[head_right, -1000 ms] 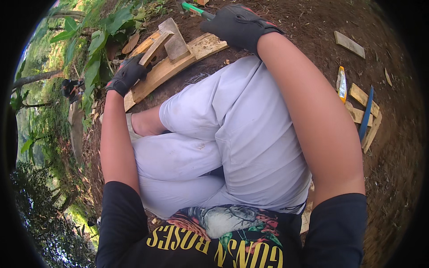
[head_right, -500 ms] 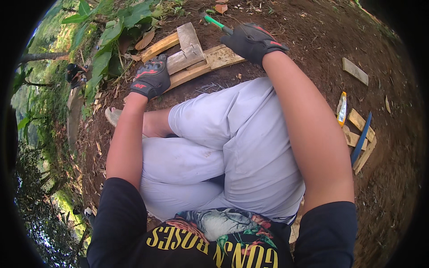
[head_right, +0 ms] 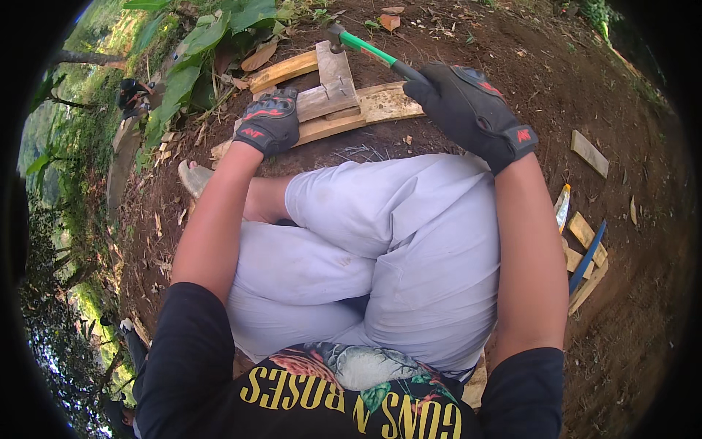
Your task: The person sits on the ground and uses a hammer to drive nails into wooden planks, assembling a small wooden frame. They repeatedly position the planks and strike the nails to secure the structure.
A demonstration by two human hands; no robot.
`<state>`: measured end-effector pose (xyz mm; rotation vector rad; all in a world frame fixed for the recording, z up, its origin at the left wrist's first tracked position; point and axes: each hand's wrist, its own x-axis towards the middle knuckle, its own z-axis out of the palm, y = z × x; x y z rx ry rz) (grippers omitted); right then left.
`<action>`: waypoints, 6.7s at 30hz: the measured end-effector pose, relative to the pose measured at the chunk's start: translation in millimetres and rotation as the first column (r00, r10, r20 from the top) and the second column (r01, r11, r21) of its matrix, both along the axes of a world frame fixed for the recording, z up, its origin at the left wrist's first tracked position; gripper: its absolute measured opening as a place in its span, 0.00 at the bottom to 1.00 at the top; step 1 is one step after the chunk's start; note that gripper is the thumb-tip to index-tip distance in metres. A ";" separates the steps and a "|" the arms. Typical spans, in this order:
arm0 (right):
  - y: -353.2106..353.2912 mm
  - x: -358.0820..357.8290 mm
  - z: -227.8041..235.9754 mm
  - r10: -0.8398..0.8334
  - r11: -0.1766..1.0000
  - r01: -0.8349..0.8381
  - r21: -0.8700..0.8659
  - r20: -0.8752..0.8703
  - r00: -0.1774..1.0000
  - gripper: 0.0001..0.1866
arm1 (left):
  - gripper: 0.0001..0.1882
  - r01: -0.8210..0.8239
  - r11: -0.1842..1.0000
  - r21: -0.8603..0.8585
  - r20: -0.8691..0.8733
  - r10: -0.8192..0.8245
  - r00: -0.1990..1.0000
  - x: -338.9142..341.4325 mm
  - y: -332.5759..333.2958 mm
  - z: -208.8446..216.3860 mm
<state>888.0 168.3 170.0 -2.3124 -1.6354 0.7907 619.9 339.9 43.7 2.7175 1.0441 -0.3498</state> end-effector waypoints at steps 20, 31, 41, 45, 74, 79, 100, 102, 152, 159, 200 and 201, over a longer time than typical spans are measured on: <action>-22.6 1.5 -5.3 0.023 0.997 -0.013 -0.073 0.139 0.990 0.19 | 0.33 0.017 0.970 -0.244 -0.018 -0.022 1.000 -8.2 9.4 5.4; -2.5 43.2 -102.0 -0.086 0.976 0.118 -0.186 0.172 0.981 0.36 | 0.58 0.002 0.965 -0.261 -0.034 -0.011 0.999 -3.2 -0.5 34.0; 24.9 46.7 -127.4 -0.071 0.960 0.135 -0.246 0.255 0.964 0.32 | 0.48 0.004 0.984 -0.180 0.021 0.000 1.000 -1.9 6.0 20.7; 27.9 49.4 -131.8 -0.127 0.966 0.175 -0.189 0.242 0.962 0.32 | 0.50 -0.022 0.987 -0.159 -0.027 0.018 0.999 1.3 5.5 20.2; 25.1 54.8 -137.5 -0.144 0.962 0.187 -0.199 0.214 0.966 0.36 | 0.61 -0.006 0.965 -0.261 -0.001 0.006 1.000 3.6 23.4 13.4; 26.4 56.2 -135.3 -0.143 0.956 0.183 -0.231 0.181 0.973 0.36 | 0.57 -0.029 0.979 -0.201 0.012 0.032 0.999 1.4 19.1 7.3; 22.0 63.4 -139.1 -0.155 0.959 0.186 -0.214 0.152 0.976 0.40 | 0.48 -0.043 0.952 -0.303 0.002 0.046 0.999 16.5 15.4 29.1; 20.2 64.3 -145.9 -0.162 0.966 0.189 -0.176 0.158 0.974 0.40 | 0.48 -0.057 0.949 -0.309 0.002 0.060 0.998 20.1 14.4 32.2; 27.9 59.2 -132.1 -0.182 0.938 0.216 -0.272 0.144 0.973 0.39 | 0.47 -0.236 0.880 -0.413 0.062 0.286 0.956 9.3 28.0 3.4; 27.0 59.1 -137.7 -0.181 0.953 0.210 -0.220 0.143 0.973 0.38 | 0.48 -0.282 0.914 -0.293 0.012 0.298 0.955 17.9 22.0 4.2; 28.9 61.4 -131.8 -0.207 0.931 0.230 -0.282 0.112 0.972 0.41 | 0.47 -0.346 0.879 -0.327 -0.084 0.338 0.937 33.0 24.2 1.1; 28.7 61.9 -132.6 -0.200 0.932 0.225 -0.283 0.115 0.973 0.42 | 0.47 -0.352 0.878 -0.323 -0.070 0.349 0.935 33.4 23.5 0.8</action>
